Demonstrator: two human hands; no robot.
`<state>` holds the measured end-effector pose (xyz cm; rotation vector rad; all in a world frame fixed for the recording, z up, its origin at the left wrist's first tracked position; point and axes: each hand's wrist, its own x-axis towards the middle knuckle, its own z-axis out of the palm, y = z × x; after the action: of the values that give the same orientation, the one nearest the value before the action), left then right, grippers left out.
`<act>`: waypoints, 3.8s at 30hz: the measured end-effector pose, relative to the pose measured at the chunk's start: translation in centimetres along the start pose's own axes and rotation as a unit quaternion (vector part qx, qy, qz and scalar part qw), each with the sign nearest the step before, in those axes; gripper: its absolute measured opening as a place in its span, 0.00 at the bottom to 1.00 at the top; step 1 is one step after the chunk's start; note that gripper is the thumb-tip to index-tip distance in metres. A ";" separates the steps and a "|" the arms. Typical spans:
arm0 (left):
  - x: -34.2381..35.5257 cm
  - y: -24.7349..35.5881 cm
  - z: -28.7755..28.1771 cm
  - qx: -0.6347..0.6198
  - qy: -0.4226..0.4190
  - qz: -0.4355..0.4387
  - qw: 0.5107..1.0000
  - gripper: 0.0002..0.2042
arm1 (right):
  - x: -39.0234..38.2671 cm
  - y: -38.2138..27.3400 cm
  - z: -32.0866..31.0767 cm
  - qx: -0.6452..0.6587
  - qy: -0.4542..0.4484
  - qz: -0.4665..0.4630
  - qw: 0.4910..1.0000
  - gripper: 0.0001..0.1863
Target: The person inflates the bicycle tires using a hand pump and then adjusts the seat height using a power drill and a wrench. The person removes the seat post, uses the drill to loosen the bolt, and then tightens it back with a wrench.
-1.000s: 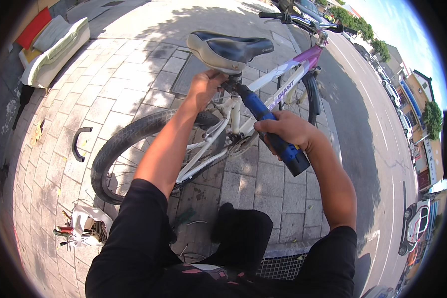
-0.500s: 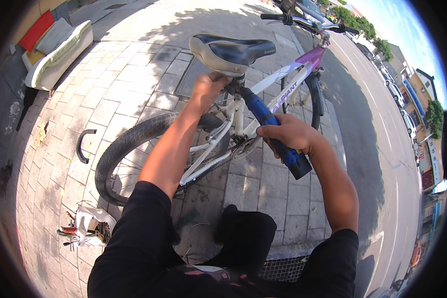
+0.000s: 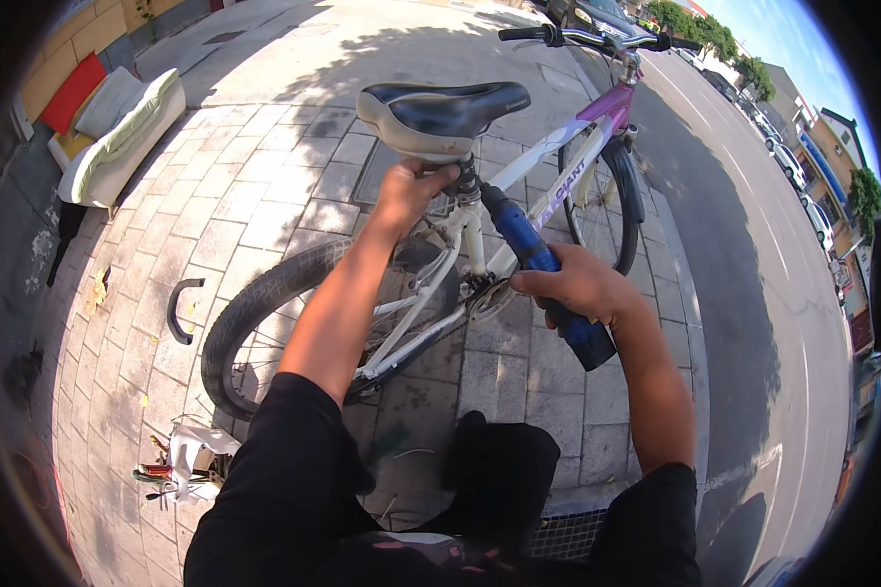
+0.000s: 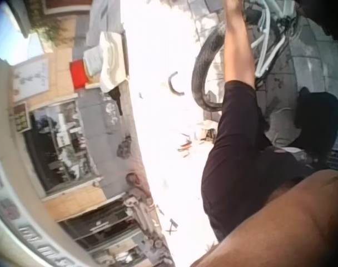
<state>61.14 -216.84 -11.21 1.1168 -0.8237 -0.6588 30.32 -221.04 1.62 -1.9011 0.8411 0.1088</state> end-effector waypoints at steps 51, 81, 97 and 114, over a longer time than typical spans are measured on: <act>-0.8 1.3 2.3 0.000 0.156 -0.103 0.982 0.26 | 15.1 2.7 2.4 0.204 0.345 -0.038 0.915 0.41; 2.4 2.8 1.6 0.140 -0.034 -0.217 0.965 0.17 | 9.8 12.0 13.0 0.374 0.287 -0.070 0.879 0.32; -0.3 6.2 4.8 0.344 -0.048 -0.180 0.920 0.17 | 16.8 5.3 5.8 0.189 0.426 -0.133 0.875 0.49; -0.3 3.0 1.5 0.147 0.104 -0.093 0.979 0.29 | 12.4 9.4 5.9 0.344 0.404 -0.088 0.843 0.30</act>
<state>59.83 -216.40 -8.15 1.5181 -0.6524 -0.5737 35.76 -224.70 -13.66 -1.2718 1.0478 -1.0473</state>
